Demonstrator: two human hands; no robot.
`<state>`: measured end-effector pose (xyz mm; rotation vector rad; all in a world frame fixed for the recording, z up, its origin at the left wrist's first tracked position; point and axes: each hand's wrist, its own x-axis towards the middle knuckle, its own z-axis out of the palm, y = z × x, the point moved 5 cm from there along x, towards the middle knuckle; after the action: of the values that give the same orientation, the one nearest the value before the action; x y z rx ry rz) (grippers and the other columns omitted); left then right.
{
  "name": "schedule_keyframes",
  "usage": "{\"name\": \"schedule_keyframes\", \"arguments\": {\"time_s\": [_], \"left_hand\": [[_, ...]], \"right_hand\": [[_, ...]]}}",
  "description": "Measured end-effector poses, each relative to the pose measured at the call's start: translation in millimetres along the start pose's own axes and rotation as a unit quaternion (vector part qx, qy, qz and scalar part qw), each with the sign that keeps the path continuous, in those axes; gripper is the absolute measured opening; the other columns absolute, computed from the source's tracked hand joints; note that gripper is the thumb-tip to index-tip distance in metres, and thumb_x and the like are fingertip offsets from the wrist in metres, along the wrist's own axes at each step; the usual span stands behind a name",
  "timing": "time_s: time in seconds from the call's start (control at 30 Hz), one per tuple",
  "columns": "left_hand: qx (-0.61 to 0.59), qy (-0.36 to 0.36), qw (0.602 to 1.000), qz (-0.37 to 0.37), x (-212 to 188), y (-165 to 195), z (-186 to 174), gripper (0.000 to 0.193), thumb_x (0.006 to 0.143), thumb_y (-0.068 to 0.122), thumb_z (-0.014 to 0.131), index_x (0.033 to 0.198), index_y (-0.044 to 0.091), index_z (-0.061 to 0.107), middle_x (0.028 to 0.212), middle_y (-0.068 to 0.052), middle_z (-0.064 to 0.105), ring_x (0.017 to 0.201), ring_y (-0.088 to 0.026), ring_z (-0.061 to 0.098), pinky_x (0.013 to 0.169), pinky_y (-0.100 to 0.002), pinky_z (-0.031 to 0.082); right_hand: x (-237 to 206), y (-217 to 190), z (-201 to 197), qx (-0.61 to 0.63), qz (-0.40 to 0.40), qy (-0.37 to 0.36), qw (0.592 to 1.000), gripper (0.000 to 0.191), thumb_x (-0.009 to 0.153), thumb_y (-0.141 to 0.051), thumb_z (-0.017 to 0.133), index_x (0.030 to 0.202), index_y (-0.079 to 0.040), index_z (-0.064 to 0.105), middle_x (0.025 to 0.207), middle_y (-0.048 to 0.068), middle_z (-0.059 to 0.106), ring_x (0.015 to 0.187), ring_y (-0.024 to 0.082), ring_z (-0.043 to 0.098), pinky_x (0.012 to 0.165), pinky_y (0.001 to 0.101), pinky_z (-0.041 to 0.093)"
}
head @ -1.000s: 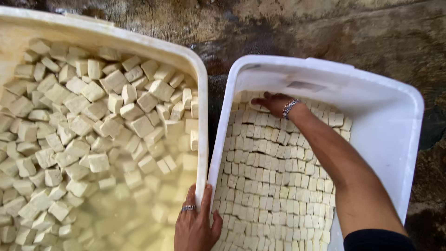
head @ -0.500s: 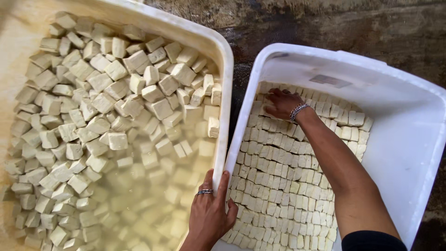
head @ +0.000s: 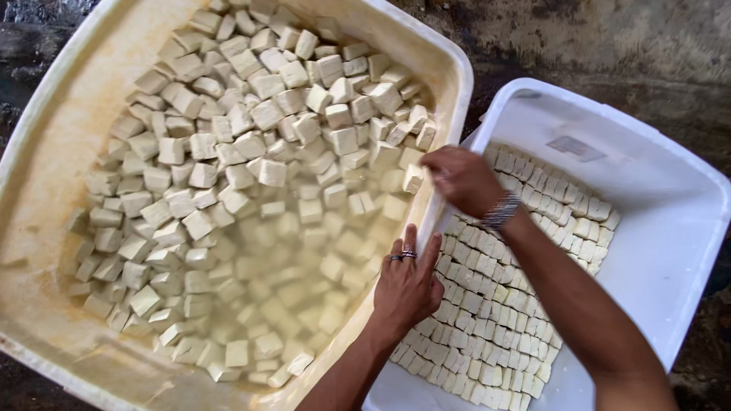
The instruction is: The person transfers small white cubes from a water-filled tub into a dry tub, arranging them in neat rows by hand. The person repeatedly picks up cubes, squeezes them to remove excess water, and places them into the second container.
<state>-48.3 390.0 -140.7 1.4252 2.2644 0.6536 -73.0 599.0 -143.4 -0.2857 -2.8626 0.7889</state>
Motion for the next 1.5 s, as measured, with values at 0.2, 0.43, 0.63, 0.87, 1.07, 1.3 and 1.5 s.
{"name": "schedule_keyframes", "arguments": {"time_s": [0.2,0.43,0.63,0.87,1.07,1.3,1.5], "left_hand": [[-0.110,0.030,0.993,0.002,-100,-30,-25,0.078,0.083,0.018,0.067,0.152,-0.004,0.037,0.152,-0.039,0.036,0.135,-0.051,0.046,0.111,-0.052,0.040],[-0.133,-0.038,0.989,-0.054,-174,-67,-25,0.076,0.085,0.022,0.067,0.149,-0.006,0.038,0.140,-0.031,0.051,0.119,-0.045,0.057,0.097,-0.051,0.049],[-0.078,-0.080,0.990,-0.084,-160,-59,-19,0.069,0.090,0.026,0.061,0.147,-0.006,0.039,0.133,-0.031,0.055,0.110,-0.045,0.061,0.086,-0.054,0.053],[-0.085,-0.035,0.993,-0.078,-158,-61,-36,0.069,0.089,0.025,0.062,0.146,-0.006,0.041,0.127,-0.034,0.058,0.104,-0.048,0.064,0.077,-0.054,0.055],[-0.087,-0.062,0.991,-0.077,-158,-60,-38,0.071,0.088,0.025,0.063,0.147,-0.007,0.040,0.126,-0.036,0.057,0.101,-0.049,0.064,0.073,-0.054,0.055],[-0.100,-0.061,0.990,-0.082,-156,-61,-41,0.074,0.085,0.026,0.065,0.147,-0.007,0.040,0.124,-0.035,0.058,0.101,-0.048,0.064,0.073,-0.055,0.055],[-0.106,-0.041,0.990,-0.087,-158,-62,-38,0.071,0.086,0.027,0.065,0.144,-0.007,0.043,0.121,-0.034,0.060,0.096,-0.047,0.065,0.070,-0.056,0.055]], "right_hand": [[60,-22,90,-0.143,0.105,-0.152,0.972,0.030,0.086,-0.004,0.059,0.110,-0.009,0.075,0.110,0.019,0.073,0.102,0.037,0.069,0.092,0.0467,0.057],[69,-29,154,-0.099,0.338,-0.245,0.903,0.062,0.090,-0.058,0.071,0.114,-0.001,0.072,0.121,0.028,0.068,0.112,0.042,0.066,0.099,0.0479,0.054],[68,-50,170,-0.088,0.367,-0.133,0.916,0.065,0.069,-0.048,0.082,0.112,-0.002,0.069,0.119,0.026,0.063,0.107,0.042,0.064,0.089,0.0504,0.054],[66,-74,158,0.046,0.318,-0.020,0.947,0.064,0.063,-0.039,0.085,0.105,0.000,0.057,0.096,0.018,0.071,0.088,0.035,0.072,0.080,0.0459,0.060],[58,-146,198,-0.159,0.115,-0.009,0.980,0.056,0.068,-0.025,0.084,0.113,-0.007,0.056,0.115,0.020,0.061,0.105,0.038,0.062,0.086,0.0497,0.054],[64,-150,221,-0.233,0.055,-0.066,0.969,0.029,0.096,-0.012,0.062,0.124,-0.011,0.054,0.135,0.029,0.052,0.108,0.045,0.061,0.089,0.0514,0.055],[64,-150,214,-0.225,0.073,-0.058,0.970,0.043,0.091,-0.004,0.061,0.132,-0.013,0.052,0.141,0.029,0.051,0.110,0.046,0.064,0.088,0.0503,0.057]]}}
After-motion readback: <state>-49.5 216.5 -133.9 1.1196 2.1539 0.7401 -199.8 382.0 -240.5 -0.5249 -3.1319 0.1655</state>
